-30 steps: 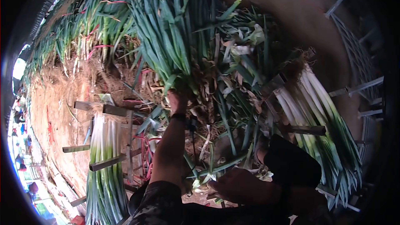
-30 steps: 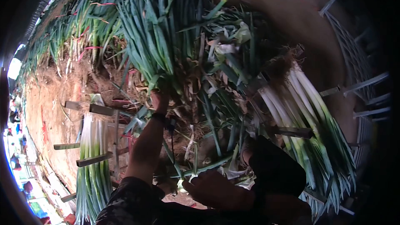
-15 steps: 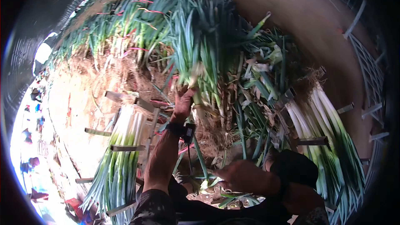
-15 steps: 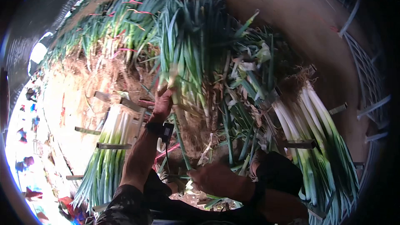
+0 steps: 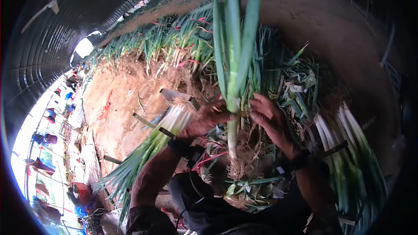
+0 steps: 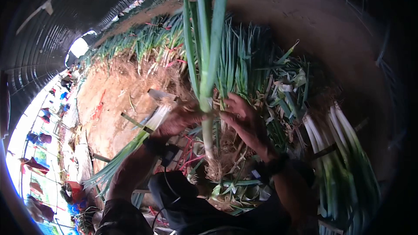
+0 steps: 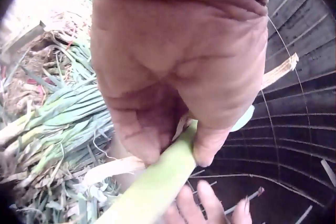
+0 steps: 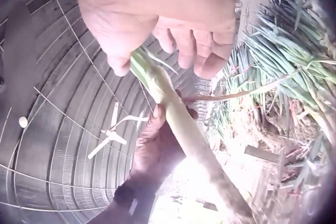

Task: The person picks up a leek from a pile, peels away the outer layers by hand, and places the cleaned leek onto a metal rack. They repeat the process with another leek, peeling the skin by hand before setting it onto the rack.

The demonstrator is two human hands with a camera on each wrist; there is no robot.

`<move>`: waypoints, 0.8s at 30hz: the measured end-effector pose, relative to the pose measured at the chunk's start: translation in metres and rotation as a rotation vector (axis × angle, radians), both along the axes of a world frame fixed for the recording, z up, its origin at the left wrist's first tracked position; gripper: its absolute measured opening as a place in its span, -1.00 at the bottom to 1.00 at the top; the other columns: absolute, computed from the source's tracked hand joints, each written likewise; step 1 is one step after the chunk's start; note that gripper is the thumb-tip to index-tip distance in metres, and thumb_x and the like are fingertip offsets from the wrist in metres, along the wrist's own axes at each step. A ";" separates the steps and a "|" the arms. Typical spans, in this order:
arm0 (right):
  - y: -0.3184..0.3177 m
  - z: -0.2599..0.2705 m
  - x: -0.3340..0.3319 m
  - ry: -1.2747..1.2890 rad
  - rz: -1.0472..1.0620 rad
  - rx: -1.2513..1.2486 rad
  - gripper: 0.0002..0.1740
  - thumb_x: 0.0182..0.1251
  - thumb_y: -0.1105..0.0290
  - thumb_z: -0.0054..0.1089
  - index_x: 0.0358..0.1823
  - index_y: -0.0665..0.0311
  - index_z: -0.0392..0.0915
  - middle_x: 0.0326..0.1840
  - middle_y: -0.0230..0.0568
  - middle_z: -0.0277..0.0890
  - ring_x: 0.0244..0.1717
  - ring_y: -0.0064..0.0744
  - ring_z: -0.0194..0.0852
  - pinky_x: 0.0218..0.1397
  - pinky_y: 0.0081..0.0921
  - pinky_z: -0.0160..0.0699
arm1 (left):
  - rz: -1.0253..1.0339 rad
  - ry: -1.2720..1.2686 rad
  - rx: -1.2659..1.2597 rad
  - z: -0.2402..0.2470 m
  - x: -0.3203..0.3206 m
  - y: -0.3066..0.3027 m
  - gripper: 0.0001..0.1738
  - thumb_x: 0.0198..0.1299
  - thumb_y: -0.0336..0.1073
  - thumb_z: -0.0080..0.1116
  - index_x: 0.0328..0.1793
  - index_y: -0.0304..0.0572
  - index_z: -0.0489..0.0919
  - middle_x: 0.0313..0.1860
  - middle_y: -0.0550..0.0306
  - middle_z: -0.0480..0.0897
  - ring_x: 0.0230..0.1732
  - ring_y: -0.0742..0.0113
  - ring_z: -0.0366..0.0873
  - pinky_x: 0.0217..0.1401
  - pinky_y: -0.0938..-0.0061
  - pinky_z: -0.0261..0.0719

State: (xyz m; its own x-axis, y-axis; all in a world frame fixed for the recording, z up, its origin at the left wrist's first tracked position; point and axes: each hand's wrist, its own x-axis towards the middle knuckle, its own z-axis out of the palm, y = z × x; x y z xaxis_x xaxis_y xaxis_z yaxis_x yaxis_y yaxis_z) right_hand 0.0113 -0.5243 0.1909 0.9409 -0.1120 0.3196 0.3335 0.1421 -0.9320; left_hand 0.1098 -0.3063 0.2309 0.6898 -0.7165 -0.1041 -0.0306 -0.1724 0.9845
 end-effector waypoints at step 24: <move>-0.066 -0.009 0.008 0.184 -0.468 0.063 -0.54 0.50 0.01 0.16 0.05 0.31 0.61 -0.17 -0.25 0.73 -0.19 -0.47 0.73 -0.39 -0.66 0.62 | 0.236 -0.548 0.625 -0.186 -0.021 -0.023 -0.61 0.32 0.04 0.20 0.03 -0.08 0.70 -0.18 -0.03 0.74 -0.18 0.06 0.73 -0.14 0.21 0.64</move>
State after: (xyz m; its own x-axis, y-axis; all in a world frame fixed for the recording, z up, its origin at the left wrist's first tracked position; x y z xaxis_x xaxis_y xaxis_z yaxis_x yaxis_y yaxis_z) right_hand 0.0195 -0.5903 0.1821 0.8252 -0.5492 0.1323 0.2062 0.0748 -0.9756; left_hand 0.0886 -0.3293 0.0451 0.8815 -0.4705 -0.0404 -0.3686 -0.7389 0.5641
